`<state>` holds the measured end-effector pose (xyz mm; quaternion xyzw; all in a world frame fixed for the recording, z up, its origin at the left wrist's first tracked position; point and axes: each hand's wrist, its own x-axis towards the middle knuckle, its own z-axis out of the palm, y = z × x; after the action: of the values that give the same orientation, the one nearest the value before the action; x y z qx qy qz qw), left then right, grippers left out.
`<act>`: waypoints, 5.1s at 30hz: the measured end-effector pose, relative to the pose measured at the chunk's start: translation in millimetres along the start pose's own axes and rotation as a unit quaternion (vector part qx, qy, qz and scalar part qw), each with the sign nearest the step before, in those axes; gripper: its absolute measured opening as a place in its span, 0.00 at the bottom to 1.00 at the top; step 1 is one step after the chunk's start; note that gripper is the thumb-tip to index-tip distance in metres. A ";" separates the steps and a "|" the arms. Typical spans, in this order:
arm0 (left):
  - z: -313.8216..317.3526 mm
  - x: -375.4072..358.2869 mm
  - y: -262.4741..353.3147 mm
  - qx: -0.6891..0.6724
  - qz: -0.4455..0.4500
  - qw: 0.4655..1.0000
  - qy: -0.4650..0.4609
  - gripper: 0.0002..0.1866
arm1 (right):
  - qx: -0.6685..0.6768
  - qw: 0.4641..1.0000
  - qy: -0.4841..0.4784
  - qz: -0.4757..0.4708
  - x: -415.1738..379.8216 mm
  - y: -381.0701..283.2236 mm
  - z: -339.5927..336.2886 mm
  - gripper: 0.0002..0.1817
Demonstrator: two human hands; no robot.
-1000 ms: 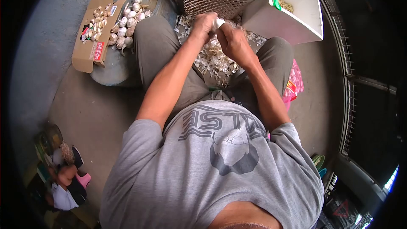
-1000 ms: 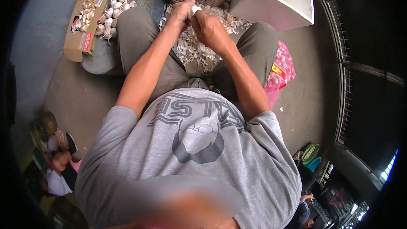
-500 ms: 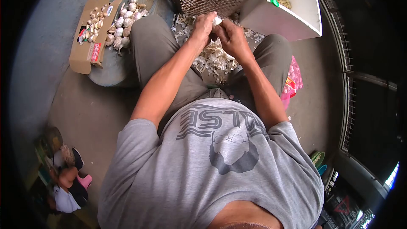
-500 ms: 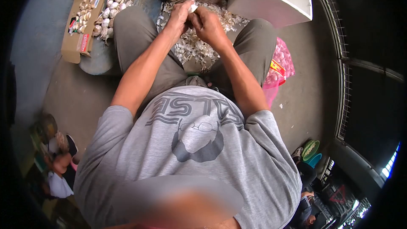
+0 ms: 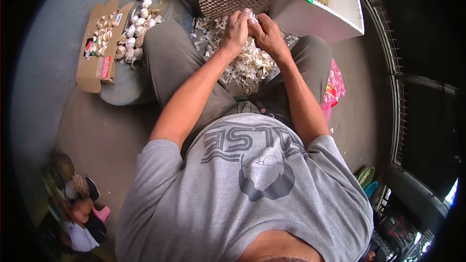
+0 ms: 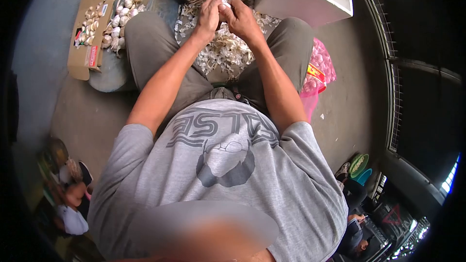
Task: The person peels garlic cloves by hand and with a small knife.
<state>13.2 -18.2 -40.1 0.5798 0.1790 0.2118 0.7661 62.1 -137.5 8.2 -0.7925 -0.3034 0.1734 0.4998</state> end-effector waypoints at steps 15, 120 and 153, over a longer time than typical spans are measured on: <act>-8.3 -1.0 17.7 -0.121 -0.097 0.988 0.011 0.12 | 0.213 0.971 0.033 0.101 -1.4 0.4 3.2 0.17; -10.8 -10.1 15.8 -0.107 -0.124 0.986 -0.010 0.13 | 0.201 0.975 0.072 0.062 7.9 13.8 10.5 0.16; -4.8 -2.9 5.0 0.167 0.031 0.984 0.053 0.32 | 0.041 0.994 0.091 -0.042 3.7 9.7 26.1 0.15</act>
<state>7.7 -14.6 -36.5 0.6929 0.2342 0.2326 0.6410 52.8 -120.3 -11.8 -0.7707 -0.2820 0.0915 0.5641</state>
